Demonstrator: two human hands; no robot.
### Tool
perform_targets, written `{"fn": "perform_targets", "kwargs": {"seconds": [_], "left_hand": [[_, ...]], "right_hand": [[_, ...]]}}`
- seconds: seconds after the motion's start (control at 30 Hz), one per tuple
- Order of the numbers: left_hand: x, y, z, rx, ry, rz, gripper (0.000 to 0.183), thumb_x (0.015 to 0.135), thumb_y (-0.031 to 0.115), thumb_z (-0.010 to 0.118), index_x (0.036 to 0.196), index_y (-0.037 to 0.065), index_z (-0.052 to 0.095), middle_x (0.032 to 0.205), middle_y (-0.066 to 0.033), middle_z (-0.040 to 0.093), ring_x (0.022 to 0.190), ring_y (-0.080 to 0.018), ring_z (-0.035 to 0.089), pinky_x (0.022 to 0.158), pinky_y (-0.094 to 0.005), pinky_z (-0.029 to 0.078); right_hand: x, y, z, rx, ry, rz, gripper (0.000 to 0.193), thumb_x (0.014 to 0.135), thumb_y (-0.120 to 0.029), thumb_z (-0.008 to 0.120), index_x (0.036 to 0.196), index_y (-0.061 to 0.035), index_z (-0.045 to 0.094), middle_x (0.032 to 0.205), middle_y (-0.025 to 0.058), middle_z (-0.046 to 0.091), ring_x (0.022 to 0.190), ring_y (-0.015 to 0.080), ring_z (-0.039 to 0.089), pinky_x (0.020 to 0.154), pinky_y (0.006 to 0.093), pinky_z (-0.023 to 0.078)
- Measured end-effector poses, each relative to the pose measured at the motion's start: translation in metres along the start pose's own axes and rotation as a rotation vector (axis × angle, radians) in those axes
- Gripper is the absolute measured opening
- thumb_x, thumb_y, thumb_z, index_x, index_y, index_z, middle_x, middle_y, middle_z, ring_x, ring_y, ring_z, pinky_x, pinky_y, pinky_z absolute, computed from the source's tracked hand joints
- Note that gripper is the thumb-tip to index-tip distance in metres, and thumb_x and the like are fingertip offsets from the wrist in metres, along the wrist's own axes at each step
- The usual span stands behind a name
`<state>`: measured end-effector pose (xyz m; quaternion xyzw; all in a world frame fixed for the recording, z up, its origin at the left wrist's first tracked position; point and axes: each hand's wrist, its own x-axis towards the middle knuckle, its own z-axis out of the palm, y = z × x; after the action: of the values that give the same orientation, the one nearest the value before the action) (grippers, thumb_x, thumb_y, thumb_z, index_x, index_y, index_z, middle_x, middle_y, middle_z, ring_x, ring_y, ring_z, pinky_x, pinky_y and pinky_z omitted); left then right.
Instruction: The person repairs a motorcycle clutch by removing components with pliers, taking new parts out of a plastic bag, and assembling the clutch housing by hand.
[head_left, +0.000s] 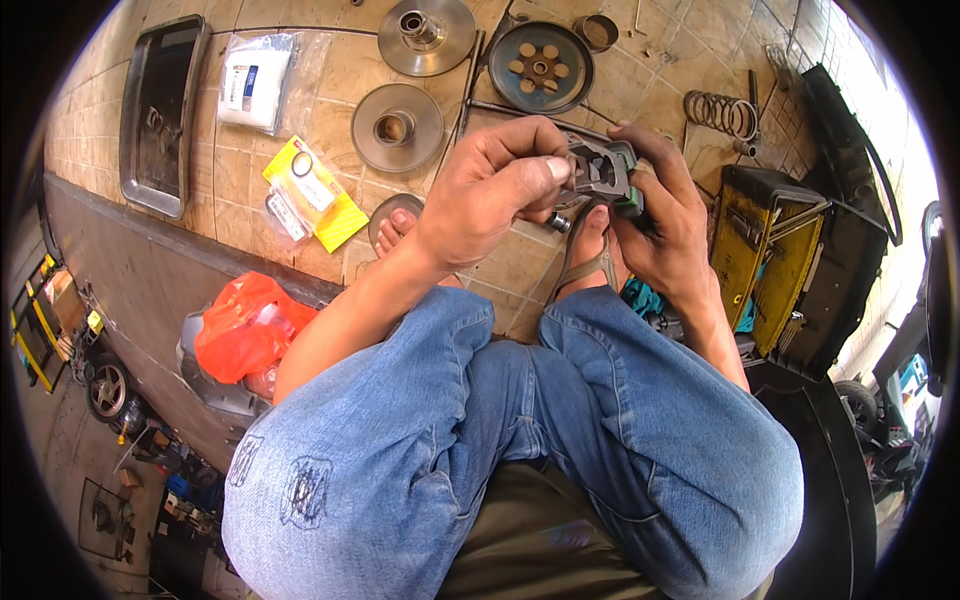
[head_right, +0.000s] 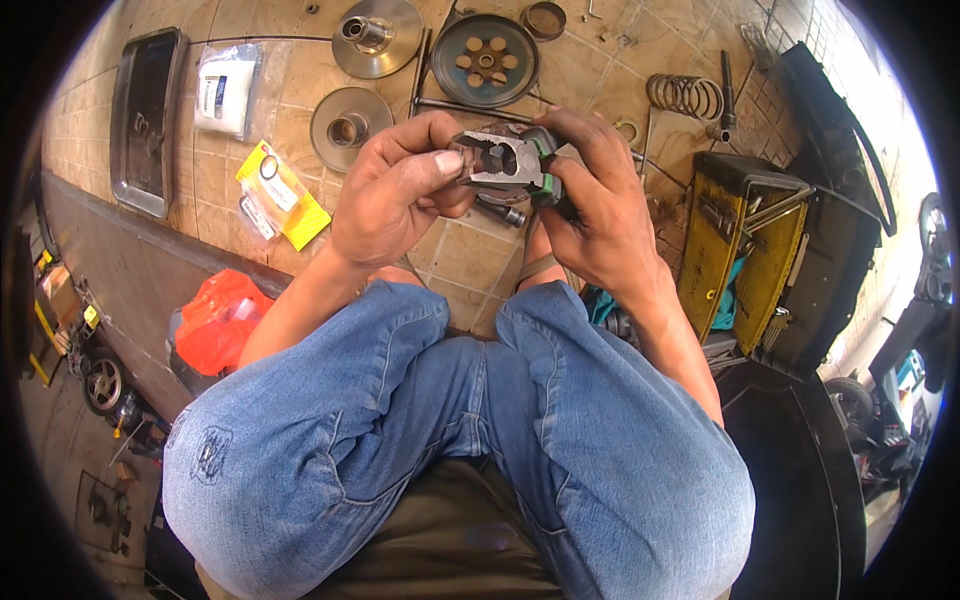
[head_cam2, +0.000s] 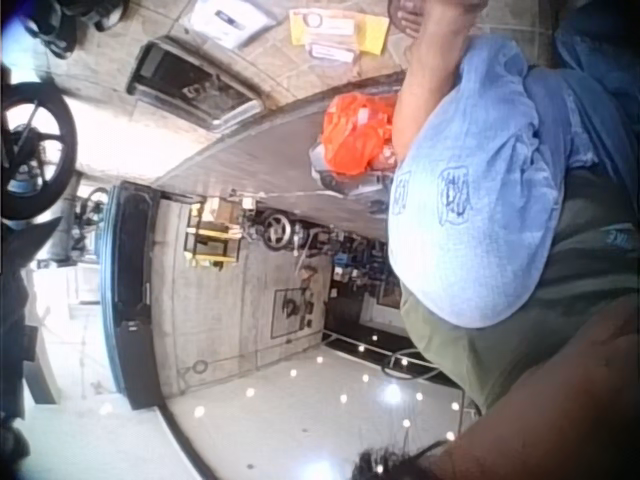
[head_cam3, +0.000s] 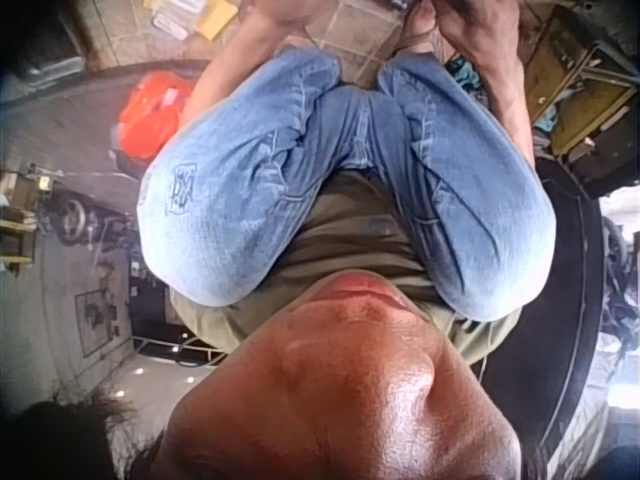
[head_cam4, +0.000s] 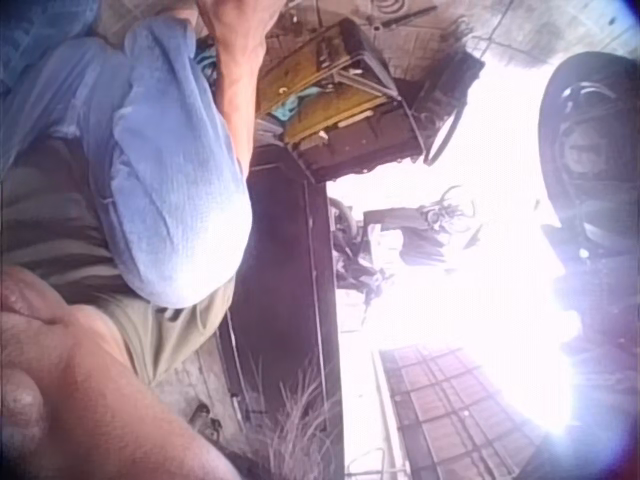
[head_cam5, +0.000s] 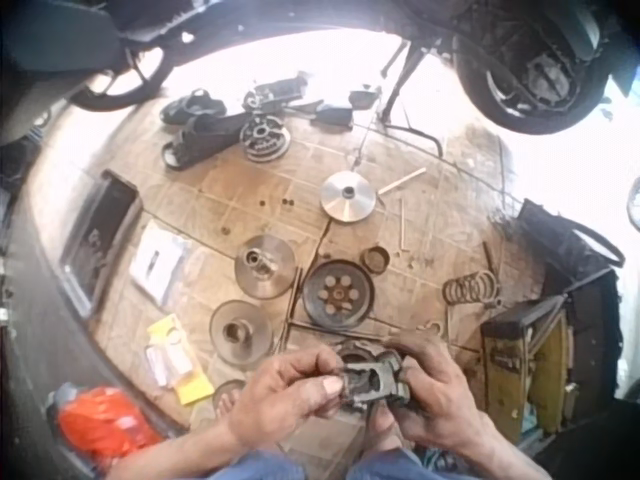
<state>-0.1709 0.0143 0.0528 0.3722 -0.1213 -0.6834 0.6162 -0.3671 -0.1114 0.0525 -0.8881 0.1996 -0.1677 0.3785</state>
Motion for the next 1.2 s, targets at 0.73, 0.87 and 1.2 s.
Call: {"fn": "perform_targets", "kwargs": {"seconds": [0.73,0.87,1.2], "left_hand": [[-0.019,0.008,0.020,0.163,-0.222,-0.052,0.021,0.089,0.022,0.063,0.086,0.002,0.056,0.080,0.0002,0.051,0.073,-0.0080,0.041,0.065,-0.0262,0.034],[-0.019,0.006,0.022,0.153,-0.189,-0.061,0.020,0.089,0.021,0.061,0.085,0.002,0.055,0.080,0.0010,0.049,0.073,-0.0080,0.039,0.064,-0.0262,0.033],[-0.019,0.000,0.020,0.099,-0.162,-0.068,0.019,0.088,0.021,0.061,0.086,0.003,0.055,0.080,0.0009,0.050,0.069,-0.0059,0.043,0.060,-0.0235,0.037]], "right_hand": [[-0.002,0.006,-0.001,0.066,0.071,-0.258,0.032,0.053,-0.014,0.074,0.073,0.0006,0.053,0.099,0.0194,0.062,0.083,0.0368,0.059,0.066,0.0450,0.045],[-0.004,0.007,0.001,0.073,0.054,-0.269,0.035,0.051,-0.016,0.074,0.071,-0.0001,0.051,0.096,0.0184,0.062,0.079,0.0359,0.057,0.063,0.0444,0.041],[-0.006,0.012,0.003,0.044,0.013,-0.248,0.037,0.041,-0.017,0.074,0.064,-0.0007,0.049,0.091,0.0170,0.061,0.077,0.0355,0.056,0.061,0.0452,0.040]]}}
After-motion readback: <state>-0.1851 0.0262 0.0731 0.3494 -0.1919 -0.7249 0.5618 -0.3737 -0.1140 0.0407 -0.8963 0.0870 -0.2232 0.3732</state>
